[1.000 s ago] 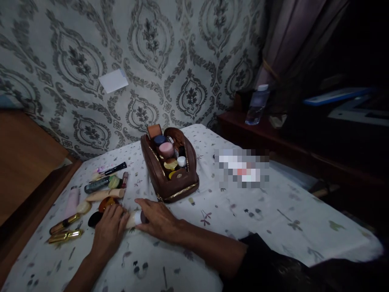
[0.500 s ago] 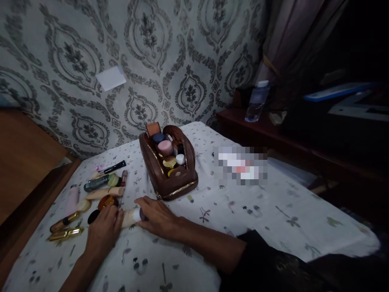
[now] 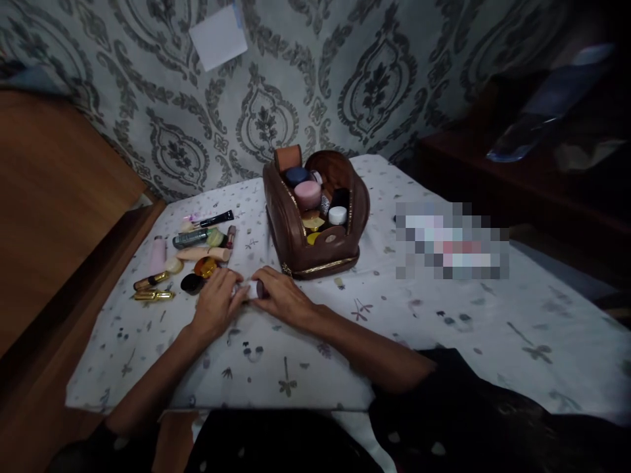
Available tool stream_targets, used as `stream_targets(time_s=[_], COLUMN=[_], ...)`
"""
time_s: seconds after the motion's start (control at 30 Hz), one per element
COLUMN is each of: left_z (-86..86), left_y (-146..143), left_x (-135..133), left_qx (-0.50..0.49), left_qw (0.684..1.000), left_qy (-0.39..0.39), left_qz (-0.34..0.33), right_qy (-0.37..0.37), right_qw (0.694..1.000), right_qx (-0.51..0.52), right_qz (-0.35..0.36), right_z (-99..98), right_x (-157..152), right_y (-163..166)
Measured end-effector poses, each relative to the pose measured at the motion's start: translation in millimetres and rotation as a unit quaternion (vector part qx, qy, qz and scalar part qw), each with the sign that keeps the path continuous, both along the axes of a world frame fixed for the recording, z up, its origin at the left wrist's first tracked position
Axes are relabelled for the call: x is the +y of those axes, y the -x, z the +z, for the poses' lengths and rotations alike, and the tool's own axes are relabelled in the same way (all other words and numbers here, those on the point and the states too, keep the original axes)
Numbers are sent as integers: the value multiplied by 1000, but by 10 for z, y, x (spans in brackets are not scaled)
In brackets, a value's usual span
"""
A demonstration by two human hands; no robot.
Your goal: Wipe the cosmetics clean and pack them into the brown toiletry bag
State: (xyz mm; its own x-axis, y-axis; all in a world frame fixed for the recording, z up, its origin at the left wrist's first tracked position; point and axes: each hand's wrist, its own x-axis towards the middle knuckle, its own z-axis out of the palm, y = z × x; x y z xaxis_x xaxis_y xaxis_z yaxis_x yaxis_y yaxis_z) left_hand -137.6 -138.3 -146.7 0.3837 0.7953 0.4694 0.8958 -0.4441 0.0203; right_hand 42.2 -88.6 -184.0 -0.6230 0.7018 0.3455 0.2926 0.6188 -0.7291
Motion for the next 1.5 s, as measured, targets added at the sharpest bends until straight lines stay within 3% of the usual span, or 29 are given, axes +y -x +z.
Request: stream_targets(time_s=[0.13,0.3,0.47,0.63,0.8,0.97,1.23,1.4,1.5], left_z=[-45,-130,-196,-228,-202,-131,83,154,104], left_y=[-98,49,327,595,707,642,483,134,-66], left_x=[-67,-163,-253,-412,-522,-541,-519,-447,-367], left_qx=[41,71,64,66,76,82,9,10,53], left_qw=[997,993,996,990,981,988,993,997,997], left_qy=[12,35,52,111,138,82,23,-67,-62], left_qz=[-68,-89,-40,61,110,103,115,38,-19], right_qy=[14,35,26,-5,-6,10,106,114,103], right_qw=[1000,999,1000,1000,999,1000,989,985,988], right_qx=[16,33,13,-15,-32,5,104,129,118], right_qz=[3,16,-1,0,8,27,27,24,8], right_z=[-23,-17,-14,14,40,49,65,50,43], right_x=[21,13,8,-6,-16,-9,-29,-24,-14], right_y=[-7,-25,-15,-21,-43,-58,-7,12,17])
